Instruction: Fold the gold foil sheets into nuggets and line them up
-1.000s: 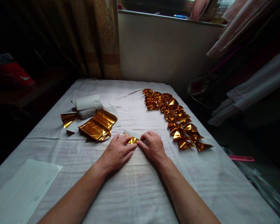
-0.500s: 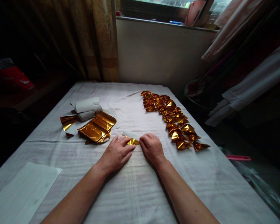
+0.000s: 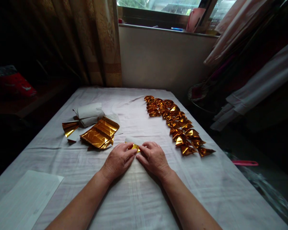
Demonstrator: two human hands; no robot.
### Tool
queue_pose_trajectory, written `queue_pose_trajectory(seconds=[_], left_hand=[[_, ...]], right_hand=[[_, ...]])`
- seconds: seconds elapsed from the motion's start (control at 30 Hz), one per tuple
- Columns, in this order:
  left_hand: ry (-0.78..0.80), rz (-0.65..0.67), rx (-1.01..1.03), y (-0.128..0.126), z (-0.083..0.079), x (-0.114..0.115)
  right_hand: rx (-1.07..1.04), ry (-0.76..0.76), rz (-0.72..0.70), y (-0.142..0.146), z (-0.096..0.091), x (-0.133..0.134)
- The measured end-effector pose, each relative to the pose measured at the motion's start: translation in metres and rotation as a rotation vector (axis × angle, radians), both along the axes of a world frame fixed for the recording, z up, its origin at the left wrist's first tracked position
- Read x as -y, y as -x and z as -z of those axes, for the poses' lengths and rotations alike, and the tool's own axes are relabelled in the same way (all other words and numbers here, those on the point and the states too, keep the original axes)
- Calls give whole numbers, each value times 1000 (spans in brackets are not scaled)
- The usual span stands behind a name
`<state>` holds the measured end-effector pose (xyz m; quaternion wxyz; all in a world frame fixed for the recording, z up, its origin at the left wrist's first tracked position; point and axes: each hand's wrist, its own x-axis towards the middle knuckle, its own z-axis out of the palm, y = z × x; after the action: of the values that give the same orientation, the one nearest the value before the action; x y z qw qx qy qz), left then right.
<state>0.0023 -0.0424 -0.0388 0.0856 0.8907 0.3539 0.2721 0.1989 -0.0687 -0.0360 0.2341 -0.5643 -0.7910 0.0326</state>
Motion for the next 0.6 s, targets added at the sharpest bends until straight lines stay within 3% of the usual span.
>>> queue_pose_trajectory(seconds=[0.27,0.6], left_hand=[[70,-56,114,6,12,-8],[90,-109,110,6,8,-11]], right_hand=[[86,18,91,10,-2,0],[144,-17,89,11,0,-2]])
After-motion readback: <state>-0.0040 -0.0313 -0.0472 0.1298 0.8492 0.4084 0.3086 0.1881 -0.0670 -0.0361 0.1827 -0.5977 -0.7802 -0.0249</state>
